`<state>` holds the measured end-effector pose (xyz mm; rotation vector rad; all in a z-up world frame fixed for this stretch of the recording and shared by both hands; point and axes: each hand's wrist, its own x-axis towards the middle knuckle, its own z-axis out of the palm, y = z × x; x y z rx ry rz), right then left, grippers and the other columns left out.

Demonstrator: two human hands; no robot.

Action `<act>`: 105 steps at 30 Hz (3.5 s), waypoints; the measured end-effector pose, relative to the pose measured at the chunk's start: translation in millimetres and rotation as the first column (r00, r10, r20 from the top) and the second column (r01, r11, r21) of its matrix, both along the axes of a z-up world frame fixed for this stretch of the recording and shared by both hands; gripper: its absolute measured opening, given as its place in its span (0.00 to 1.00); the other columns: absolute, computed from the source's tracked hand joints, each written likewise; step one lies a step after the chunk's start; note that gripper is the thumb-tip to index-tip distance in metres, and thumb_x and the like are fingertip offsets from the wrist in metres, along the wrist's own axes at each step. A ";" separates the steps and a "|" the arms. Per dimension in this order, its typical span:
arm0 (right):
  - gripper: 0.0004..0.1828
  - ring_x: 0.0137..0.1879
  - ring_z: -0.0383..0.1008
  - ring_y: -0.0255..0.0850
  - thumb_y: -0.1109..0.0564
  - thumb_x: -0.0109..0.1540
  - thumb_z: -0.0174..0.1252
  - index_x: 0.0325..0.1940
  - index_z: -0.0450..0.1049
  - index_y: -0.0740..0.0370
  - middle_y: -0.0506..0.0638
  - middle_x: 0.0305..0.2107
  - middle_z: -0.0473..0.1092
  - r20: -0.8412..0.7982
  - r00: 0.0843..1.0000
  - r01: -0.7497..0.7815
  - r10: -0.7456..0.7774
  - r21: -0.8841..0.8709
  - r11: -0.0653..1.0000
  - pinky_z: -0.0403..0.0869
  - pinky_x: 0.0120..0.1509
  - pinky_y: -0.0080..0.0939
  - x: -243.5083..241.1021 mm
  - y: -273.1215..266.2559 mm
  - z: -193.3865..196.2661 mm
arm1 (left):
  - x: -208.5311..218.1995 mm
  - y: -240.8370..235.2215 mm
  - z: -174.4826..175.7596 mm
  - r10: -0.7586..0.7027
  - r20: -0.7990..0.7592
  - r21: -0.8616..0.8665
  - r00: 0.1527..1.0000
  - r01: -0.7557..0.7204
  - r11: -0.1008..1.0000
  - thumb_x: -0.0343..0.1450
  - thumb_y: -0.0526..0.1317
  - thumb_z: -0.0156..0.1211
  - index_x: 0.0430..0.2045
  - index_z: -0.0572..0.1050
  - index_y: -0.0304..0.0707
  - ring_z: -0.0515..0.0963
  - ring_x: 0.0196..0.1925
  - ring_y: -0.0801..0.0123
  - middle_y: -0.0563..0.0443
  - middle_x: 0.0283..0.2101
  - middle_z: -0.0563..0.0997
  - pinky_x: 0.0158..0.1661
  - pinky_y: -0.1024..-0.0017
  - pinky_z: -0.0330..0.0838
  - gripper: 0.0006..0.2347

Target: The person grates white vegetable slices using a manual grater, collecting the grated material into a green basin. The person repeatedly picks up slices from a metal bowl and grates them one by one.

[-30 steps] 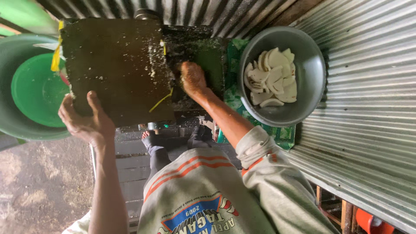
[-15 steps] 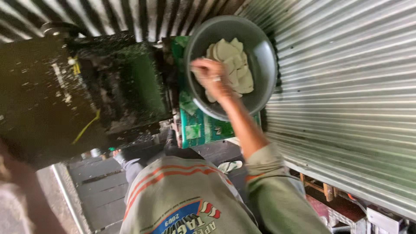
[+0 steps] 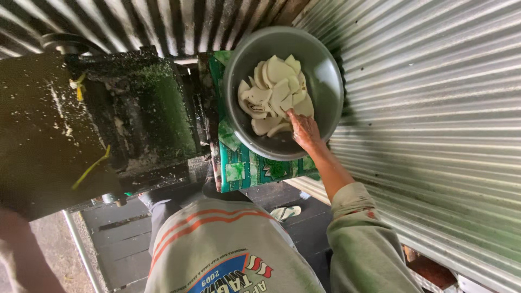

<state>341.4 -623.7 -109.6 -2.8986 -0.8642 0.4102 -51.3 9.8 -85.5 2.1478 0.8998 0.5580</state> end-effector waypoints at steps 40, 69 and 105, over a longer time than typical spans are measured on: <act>0.14 0.63 0.75 0.43 0.69 0.65 0.59 0.55 0.76 0.68 0.55 0.59 0.72 -0.621 0.688 0.452 0.376 0.772 0.448 0.76 0.70 0.44 -28.8 200.6 201.7 | 41.7 1.3 49.4 0.343 0.223 0.171 0.912 -0.383 0.908 0.80 0.61 0.65 0.47 0.77 0.28 0.72 0.38 0.62 0.38 0.46 0.77 0.38 0.62 0.70 0.26; 0.13 0.26 0.73 0.53 0.66 0.58 0.61 0.47 0.81 0.68 0.66 0.22 0.71 0.051 0.967 -0.232 0.251 0.594 0.770 0.69 0.29 0.50 -105.6 384.5 136.2 | 47.8 -7.6 92.6 0.367 0.043 0.209 0.929 -0.368 0.906 0.78 0.57 0.64 0.55 0.74 0.32 0.77 0.55 0.51 0.39 0.52 0.76 0.52 0.50 0.71 0.24; 0.04 0.42 0.70 0.62 0.67 0.59 0.51 0.37 0.69 0.65 0.63 0.32 0.67 0.162 0.961 -0.273 0.225 0.411 0.870 0.68 0.46 0.60 -96.6 395.2 18.8 | 49.5 -8.9 102.5 0.358 0.015 0.192 0.934 -0.354 0.915 0.79 0.58 0.62 0.55 0.72 0.33 0.77 0.55 0.51 0.39 0.51 0.77 0.52 0.49 0.70 0.25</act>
